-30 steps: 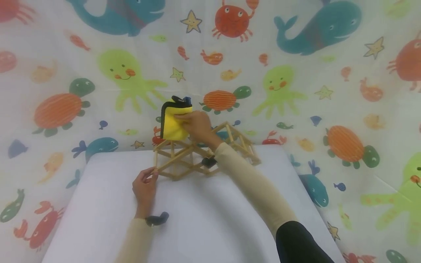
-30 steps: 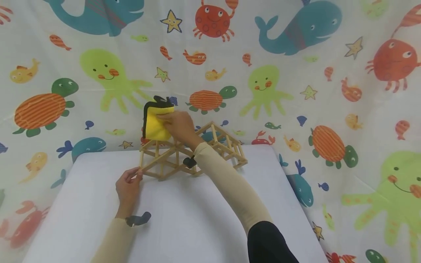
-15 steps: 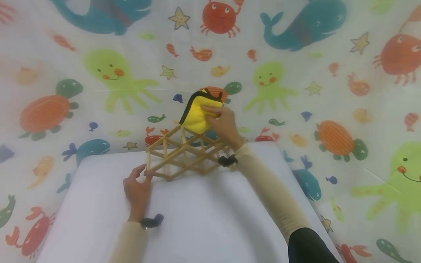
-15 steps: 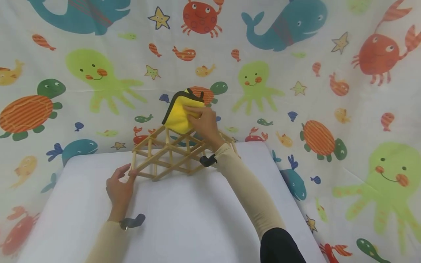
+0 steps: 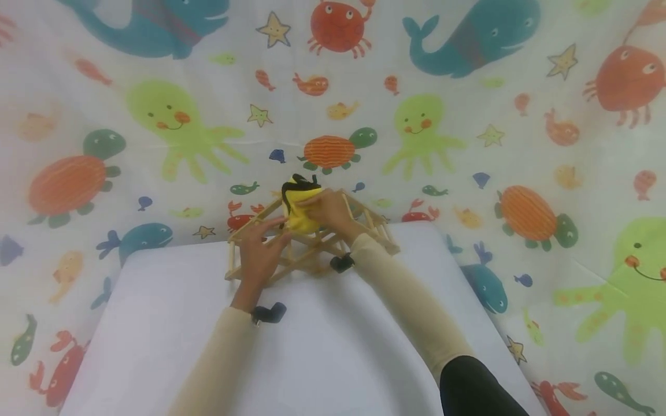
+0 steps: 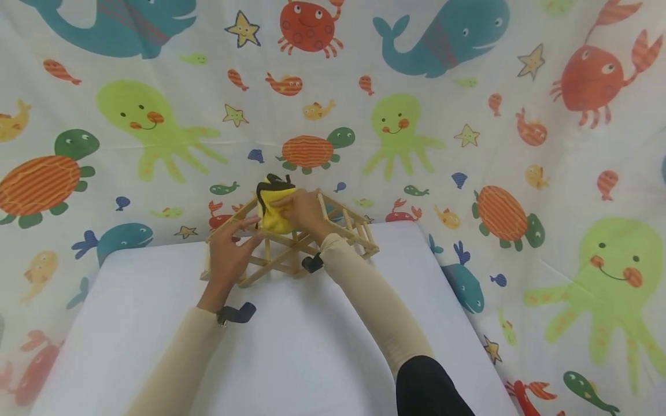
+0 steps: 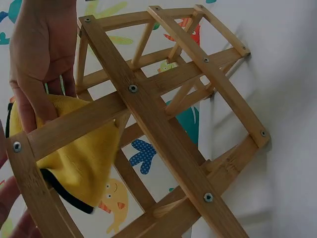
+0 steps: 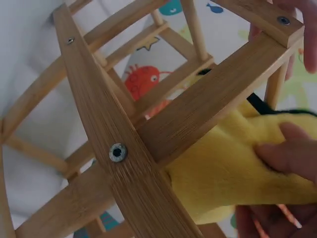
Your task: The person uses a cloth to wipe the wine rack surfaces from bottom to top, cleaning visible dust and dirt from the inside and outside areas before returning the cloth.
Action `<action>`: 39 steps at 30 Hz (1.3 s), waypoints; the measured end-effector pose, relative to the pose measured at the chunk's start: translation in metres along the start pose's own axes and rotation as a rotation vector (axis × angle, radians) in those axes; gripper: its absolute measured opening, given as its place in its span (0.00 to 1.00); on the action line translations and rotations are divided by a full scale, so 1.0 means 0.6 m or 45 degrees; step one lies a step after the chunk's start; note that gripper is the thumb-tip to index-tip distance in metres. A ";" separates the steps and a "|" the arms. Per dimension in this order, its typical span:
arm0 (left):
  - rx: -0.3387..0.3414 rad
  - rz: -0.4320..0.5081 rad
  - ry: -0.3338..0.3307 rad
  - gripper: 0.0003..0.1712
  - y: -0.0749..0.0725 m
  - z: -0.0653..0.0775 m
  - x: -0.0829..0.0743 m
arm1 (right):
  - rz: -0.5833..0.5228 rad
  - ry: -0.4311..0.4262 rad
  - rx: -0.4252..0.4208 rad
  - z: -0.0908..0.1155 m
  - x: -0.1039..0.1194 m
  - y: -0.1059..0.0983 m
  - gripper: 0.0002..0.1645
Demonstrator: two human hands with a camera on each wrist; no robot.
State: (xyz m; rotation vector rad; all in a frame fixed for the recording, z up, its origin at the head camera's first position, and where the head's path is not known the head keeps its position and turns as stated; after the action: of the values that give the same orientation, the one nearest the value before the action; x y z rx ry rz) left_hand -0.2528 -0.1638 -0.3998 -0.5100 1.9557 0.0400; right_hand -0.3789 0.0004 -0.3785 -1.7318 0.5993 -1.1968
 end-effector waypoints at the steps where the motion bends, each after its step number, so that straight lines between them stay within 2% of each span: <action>1: 0.015 0.008 -0.005 0.24 0.003 -0.005 0.002 | 0.047 -0.008 0.022 -0.003 0.003 0.006 0.19; 3: 0.033 0.010 -0.005 0.24 0.006 -0.012 0.007 | 0.108 -0.005 0.069 -0.005 0.003 0.012 0.17; 6: 0.052 0.023 -0.027 0.25 0.006 -0.017 0.023 | 0.084 0.100 0.081 -0.008 -0.008 0.000 0.20; 8: 0.063 0.035 -0.053 0.24 0.006 -0.018 0.035 | -0.020 0.164 0.086 -0.011 -0.013 -0.007 0.22; 10: 0.072 0.080 -0.070 0.23 0.006 -0.019 0.042 | -0.113 0.180 0.095 -0.014 -0.010 -0.006 0.22; 13: 0.068 0.136 -0.079 0.22 0.003 -0.021 0.050 | -0.167 0.129 0.164 -0.023 -0.002 0.015 0.20; 16: 0.066 0.184 -0.077 0.20 -0.002 -0.022 0.062 | -0.052 0.104 0.189 -0.032 -0.003 0.034 0.19; 20: 0.051 0.139 -0.053 0.17 -0.016 -0.022 0.079 | 0.059 0.130 0.223 -0.038 -0.013 0.039 0.23; 24: 0.012 0.080 -0.053 0.18 -0.037 -0.020 0.103 | -0.046 0.062 0.362 -0.037 -0.010 0.045 0.24; 27: -0.025 0.044 -0.118 0.19 -0.048 -0.012 0.125 | -0.131 -0.010 0.454 -0.035 -0.015 0.052 0.22; 32: -0.120 -0.003 -0.227 0.20 -0.068 0.003 0.161 | -0.159 -0.120 0.474 -0.042 -0.007 0.061 0.22; 36: -0.196 0.014 -0.255 0.21 -0.076 0.011 0.181 | -0.161 -0.114 0.480 -0.054 -0.002 0.073 0.21; 39: -0.216 0.032 -0.287 0.19 -0.084 0.018 0.197 | -0.118 -0.106 0.492 -0.061 0.003 0.084 0.19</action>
State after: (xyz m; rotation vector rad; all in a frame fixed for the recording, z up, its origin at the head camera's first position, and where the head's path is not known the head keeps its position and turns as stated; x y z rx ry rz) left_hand -0.2657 -0.2462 -0.4983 -0.5663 1.7456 0.2701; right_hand -0.4063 -0.0393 -0.4180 -1.4822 0.2201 -1.2075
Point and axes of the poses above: each hand's wrist, its own z-axis away from the middle knuckle, its own y-axis out of the palm, x = y × z, the point moved 10 cm from there along -z, towards the middle knuckle, and after that the axes turned 10 degrees about z, right-handed, at the moved point
